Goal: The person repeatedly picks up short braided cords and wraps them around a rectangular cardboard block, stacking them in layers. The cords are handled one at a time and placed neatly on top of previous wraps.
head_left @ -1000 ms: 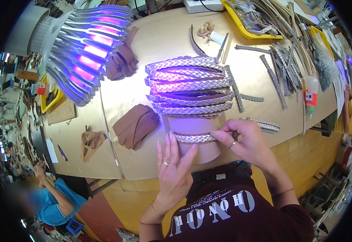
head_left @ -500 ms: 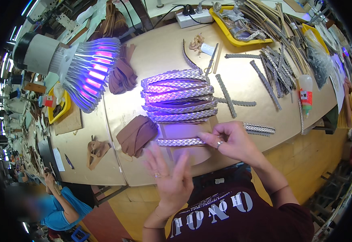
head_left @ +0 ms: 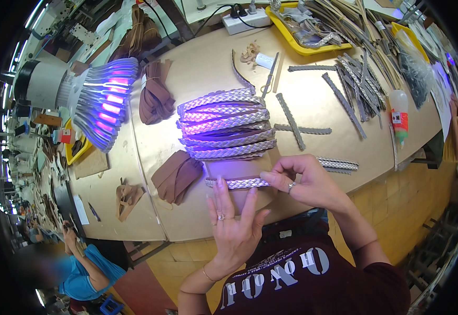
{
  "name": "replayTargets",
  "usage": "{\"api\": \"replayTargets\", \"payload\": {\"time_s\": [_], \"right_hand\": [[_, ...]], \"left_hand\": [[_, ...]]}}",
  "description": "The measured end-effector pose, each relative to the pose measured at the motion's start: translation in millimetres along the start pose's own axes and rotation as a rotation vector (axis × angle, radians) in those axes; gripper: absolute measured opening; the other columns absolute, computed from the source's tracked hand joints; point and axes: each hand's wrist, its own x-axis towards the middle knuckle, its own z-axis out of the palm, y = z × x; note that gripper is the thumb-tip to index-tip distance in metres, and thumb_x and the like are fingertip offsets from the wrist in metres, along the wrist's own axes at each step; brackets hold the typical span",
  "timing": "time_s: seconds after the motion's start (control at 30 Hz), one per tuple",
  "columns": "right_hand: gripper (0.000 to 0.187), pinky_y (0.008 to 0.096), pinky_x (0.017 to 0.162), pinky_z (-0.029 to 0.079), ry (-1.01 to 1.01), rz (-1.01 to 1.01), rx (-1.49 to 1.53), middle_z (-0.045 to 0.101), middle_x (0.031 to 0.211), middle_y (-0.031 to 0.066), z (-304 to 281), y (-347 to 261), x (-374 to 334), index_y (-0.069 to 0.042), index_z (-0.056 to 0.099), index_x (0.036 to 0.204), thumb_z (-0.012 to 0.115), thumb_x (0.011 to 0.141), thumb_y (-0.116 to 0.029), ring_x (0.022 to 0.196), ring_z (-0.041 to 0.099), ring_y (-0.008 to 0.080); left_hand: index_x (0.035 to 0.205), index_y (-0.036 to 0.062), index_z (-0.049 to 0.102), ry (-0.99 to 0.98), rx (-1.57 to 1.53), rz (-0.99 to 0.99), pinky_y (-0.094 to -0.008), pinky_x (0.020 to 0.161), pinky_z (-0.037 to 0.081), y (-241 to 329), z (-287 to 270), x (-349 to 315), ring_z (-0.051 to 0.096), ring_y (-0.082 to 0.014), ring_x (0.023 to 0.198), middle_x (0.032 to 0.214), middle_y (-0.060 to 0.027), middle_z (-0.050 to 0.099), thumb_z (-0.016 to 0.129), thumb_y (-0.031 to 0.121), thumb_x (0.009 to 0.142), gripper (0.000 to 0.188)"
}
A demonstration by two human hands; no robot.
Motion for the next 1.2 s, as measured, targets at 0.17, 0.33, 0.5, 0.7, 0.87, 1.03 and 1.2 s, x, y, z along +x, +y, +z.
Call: {"api": "replayTargets", "payload": {"time_s": [0.17,0.33,0.5,0.7,0.87,1.03,1.2], "right_hand": [[0.034,0.0266,0.050,0.035,-0.047,0.057,-0.083,0.052,0.057,0.0003,-4.1,2.8,6.9,0.002,0.065,0.077,0.066,0.092,-0.029,0.055,0.043,0.0067],[0.035,0.0290,0.050,0.035,-0.087,0.055,-0.093,0.052,0.056,0.0024,-4.0,11.4,13.6,0.002,0.066,0.078,0.065,0.092,-0.029,0.053,0.043,0.0088],[0.033,0.0315,0.049,0.036,-0.043,0.035,-0.167,0.051,0.054,0.0054,-3.9,1.2,7.8,0.001,0.065,0.078,0.066,0.092,-0.029,0.050,0.043,0.0130],[0.033,0.0348,0.050,0.038,0.045,-0.159,-0.295,0.053,0.055,0.0092,-3.9,-15.1,-5.0,-0.001,0.064,0.077,0.067,0.091,-0.030,0.048,0.047,0.0217],[0.026,0.0252,0.054,0.041,0.000,-0.067,-0.264,0.057,0.063,0.0018,-3.3,-0.4,1.3,0.003,0.064,0.082,0.066,0.093,-0.020,0.059,0.049,0.0062],[0.026,0.0253,0.059,0.044,-0.010,-0.020,-0.190,0.059,0.067,0.0015,-1.3,13.5,2.9,0.003,0.064,0.085,0.066,0.094,-0.022,0.063,0.051,0.0070],[0.025,0.0267,0.060,0.044,-0.005,-0.034,-0.193,0.058,0.068,0.0013,1.9,18.1,3.1,0.002,0.064,0.087,0.066,0.093,-0.022,0.065,0.051,0.0077]], "left_hand": [[0.128,0.0145,0.060,0.014,0.092,0.016,-0.0546,0.109,0.029,1.9,2.3,1.4,0.040,-0.0495,0.132,0.144,-0.0382,0.034,0.065,0.038,0.090,0.046],[0.128,0.0141,0.060,0.017,0.197,0.027,-0.0537,0.108,0.031,4.0,3.4,1.9,0.043,-0.0491,0.129,0.140,-0.0396,0.038,0.065,0.039,0.089,0.047],[0.125,0.0143,0.061,0.028,0.289,0.067,-0.0519,0.107,0.033,6.3,2.2,5.4,0.048,-0.0489,0.126,0.137,-0.0397,0.042,0.065,0.043,0.089,0.046],[0.120,0.0132,0.062,0.028,0.365,0.093,-0.0505,0.106,0.036,8.3,0.7,8.6,0.050,-0.0478,0.124,0.134,-0.0403,0.043,0.060,0.049,0.090,0.047],[0.119,0.0130,0.062,0.028,0.370,0.106,-0.0507,0.106,0.036,7.1,1.3,8.6,0.051,-0.0478,0.123,0.133,-0.0413,0.043,0.058,0.051,0.092,0.047],[0.119,0.0126,0.062,0.020,0.353,0.097,-0.0512,0.105,0.037,6.3,1.4,7.6,0.051,-0.0479,0.123,0.133,-0.0413,0.044,0.057,0.051,0.092,0.047],[0.120,0.0131,0.061,0.023,0.358,0.102,-0.0511,0.105,0.037,7.2,1.7,7.7,0.051,-0.0478,0.123,0.133,-0.0410,0.044,0.056,0.051,0.093,0.047]]}}
